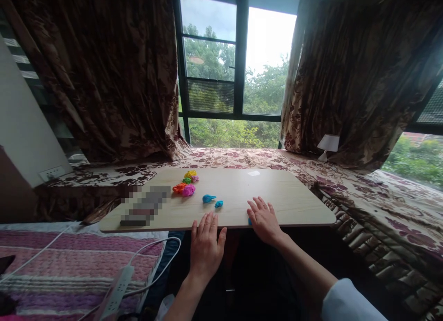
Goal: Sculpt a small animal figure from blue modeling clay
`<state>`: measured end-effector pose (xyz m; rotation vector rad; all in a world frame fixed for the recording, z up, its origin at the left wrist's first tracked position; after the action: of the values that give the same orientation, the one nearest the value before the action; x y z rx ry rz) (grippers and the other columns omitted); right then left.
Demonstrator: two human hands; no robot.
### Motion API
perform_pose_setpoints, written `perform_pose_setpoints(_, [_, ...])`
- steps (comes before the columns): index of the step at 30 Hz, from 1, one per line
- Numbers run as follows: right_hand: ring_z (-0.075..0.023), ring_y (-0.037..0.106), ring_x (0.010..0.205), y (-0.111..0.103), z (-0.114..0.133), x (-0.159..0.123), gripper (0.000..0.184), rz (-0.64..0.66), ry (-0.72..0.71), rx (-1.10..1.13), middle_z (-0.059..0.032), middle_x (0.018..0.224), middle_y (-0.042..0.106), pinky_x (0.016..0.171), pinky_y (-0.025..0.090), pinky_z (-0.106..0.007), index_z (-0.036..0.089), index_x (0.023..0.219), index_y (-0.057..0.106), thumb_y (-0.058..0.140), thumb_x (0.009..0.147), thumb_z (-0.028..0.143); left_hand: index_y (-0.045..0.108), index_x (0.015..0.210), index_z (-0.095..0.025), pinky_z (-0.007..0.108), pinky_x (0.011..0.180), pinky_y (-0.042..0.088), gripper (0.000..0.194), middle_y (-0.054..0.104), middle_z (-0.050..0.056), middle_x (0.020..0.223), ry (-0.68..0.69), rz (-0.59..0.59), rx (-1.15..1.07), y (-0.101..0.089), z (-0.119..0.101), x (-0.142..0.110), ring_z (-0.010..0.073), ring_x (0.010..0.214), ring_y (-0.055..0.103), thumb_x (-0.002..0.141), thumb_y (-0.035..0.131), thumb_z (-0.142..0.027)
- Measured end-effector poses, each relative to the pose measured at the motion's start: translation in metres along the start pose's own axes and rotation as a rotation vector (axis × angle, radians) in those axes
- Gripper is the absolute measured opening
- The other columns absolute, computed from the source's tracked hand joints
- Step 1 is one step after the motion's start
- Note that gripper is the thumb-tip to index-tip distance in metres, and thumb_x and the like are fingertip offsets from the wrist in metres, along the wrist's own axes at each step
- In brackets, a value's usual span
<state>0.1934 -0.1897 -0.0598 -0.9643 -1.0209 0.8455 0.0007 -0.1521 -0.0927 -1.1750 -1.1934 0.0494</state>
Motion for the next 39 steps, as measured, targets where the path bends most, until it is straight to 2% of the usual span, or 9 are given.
perform_pose_setpoints(3, [-0.0215, 0.020, 0.137, 0.001, -0.001, 0.002, 0.042, 0.026, 0.025, 0.003, -0.0063, 0.146, 0.034, 0.110, 0.015, -0.046, 0.024, 0.134, 0.042, 0.025, 0.098, 0.039, 0.048, 0.128, -0.012, 0.051, 0.110, 0.018, 0.046, 0.049, 0.015, 0.136, 0.002, -0.012, -0.008, 0.000, -0.001, 0.000, 0.0281, 0.129, 0.039, 0.089, 0.041, -0.036])
perform_pose_setpoints(6, [-0.0277, 0.036, 0.128, 0.001, 0.000, 0.036, 0.040, 0.030, 0.093, 0.012, -0.0095, 0.140, 0.040, 0.104, 0.027, -0.053, 0.020, 0.129, 0.046, 0.045, 0.093, 0.037, 0.048, 0.127, -0.012, 0.051, 0.110, 0.019, 0.046, 0.049, 0.015, 0.135, 0.014, -0.012, -0.002, 0.000, -0.002, 0.000, 0.0280, 0.128, 0.039, 0.089, 0.042, -0.036])
perform_pose_setpoints(10, [-0.0262, 0.049, 0.115, -0.001, 0.002, 0.071, 0.038, 0.029, 0.143, 0.016, -0.0093, 0.132, 0.046, 0.095, 0.039, -0.051, 0.019, 0.124, 0.048, 0.054, 0.089, 0.032, 0.047, 0.128, -0.011, 0.051, 0.110, 0.018, 0.047, 0.048, 0.016, 0.136, 0.023, 0.003, 0.012, 0.002, -0.002, 0.001, 0.0282, 0.129, 0.038, 0.089, 0.041, -0.036])
perform_pose_setpoints(19, [-0.0230, 0.009, 0.140, 0.004, 0.001, 0.005, 0.045, 0.101, 0.050, -0.002, -0.0058, 0.150, 0.025, 0.109, 0.009, -0.050, 0.028, 0.138, 0.036, 0.019, 0.098, 0.041, 0.046, 0.129, -0.013, 0.053, 0.109, 0.018, 0.046, 0.049, 0.015, 0.135, 0.006, -0.010, -0.028, 0.001, -0.003, 0.000, 0.0288, 0.129, 0.038, 0.089, 0.042, -0.035])
perform_pose_setpoints(24, [-0.0289, 0.038, 0.126, 0.000, 0.000, 0.044, 0.041, 0.094, 0.111, -0.007, -0.0093, 0.139, 0.040, 0.102, 0.029, -0.055, 0.020, 0.128, 0.046, 0.050, 0.090, 0.036, 0.047, 0.128, -0.012, 0.052, 0.109, 0.018, 0.046, 0.049, 0.016, 0.135, 0.017, -0.004, -0.014, 0.002, -0.003, 0.000, 0.0289, 0.129, 0.038, 0.089, 0.042, -0.036])
perform_pose_setpoints(28, [-0.0250, 0.052, 0.111, -0.004, 0.001, 0.074, 0.036, 0.049, 0.117, -0.017, -0.0091, 0.128, 0.049, 0.092, 0.043, -0.049, 0.018, 0.121, 0.050, 0.054, 0.089, 0.031, 0.046, 0.129, -0.010, 0.052, 0.109, 0.018, 0.048, 0.048, 0.017, 0.136, 0.023, 0.020, 0.007, 0.003, -0.003, 0.001, 0.0289, 0.129, 0.038, 0.089, 0.042, -0.037])
perform_pose_setpoints(32, [-0.0271, 0.036, 0.128, -0.006, 0.008, 0.046, 0.039, 0.035, -0.025, -0.013, -0.0087, 0.141, 0.039, 0.104, 0.026, -0.053, 0.021, 0.129, 0.045, 0.045, 0.093, 0.035, 0.047, 0.128, -0.009, 0.052, 0.110, 0.016, 0.048, 0.048, 0.017, 0.135, 0.008, 0.027, 0.002, 0.003, -0.003, 0.001, 0.0291, 0.129, 0.037, 0.089, 0.041, -0.036])
perform_pose_setpoints(36, [-0.0190, 0.016, 0.138, -0.009, 0.011, -0.009, 0.040, 0.071, -0.175, 0.005, -0.0011, 0.148, 0.032, 0.112, 0.006, -0.044, 0.028, 0.134, 0.042, 0.028, 0.097, 0.036, 0.045, 0.129, -0.012, 0.052, 0.110, 0.017, 0.047, 0.047, 0.016, 0.137, -0.002, 0.021, -0.030, 0.002, -0.004, 0.000, 0.0283, 0.130, 0.037, 0.089, 0.042, -0.036])
perform_pose_setpoints(39, [-0.0197, 0.015, 0.139, -0.009, 0.008, -0.014, 0.040, 0.074, -0.182, 0.030, -0.0027, 0.147, 0.033, 0.111, 0.005, -0.046, 0.026, 0.133, 0.043, 0.030, 0.097, 0.038, 0.045, 0.129, -0.011, 0.052, 0.109, 0.017, 0.048, 0.047, 0.016, 0.137, -0.006, 0.020, -0.028, 0.002, -0.004, -0.001, 0.0289, 0.130, 0.037, 0.088, 0.043, -0.036])
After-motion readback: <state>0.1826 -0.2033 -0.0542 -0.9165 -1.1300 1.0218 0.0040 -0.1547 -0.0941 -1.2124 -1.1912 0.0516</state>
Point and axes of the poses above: each hand's wrist, its own x-axis towards the middle knuckle, its own y-axis out of the palm, z = x × y, the point moved 3 cm from there along x, towards the middle knuckle
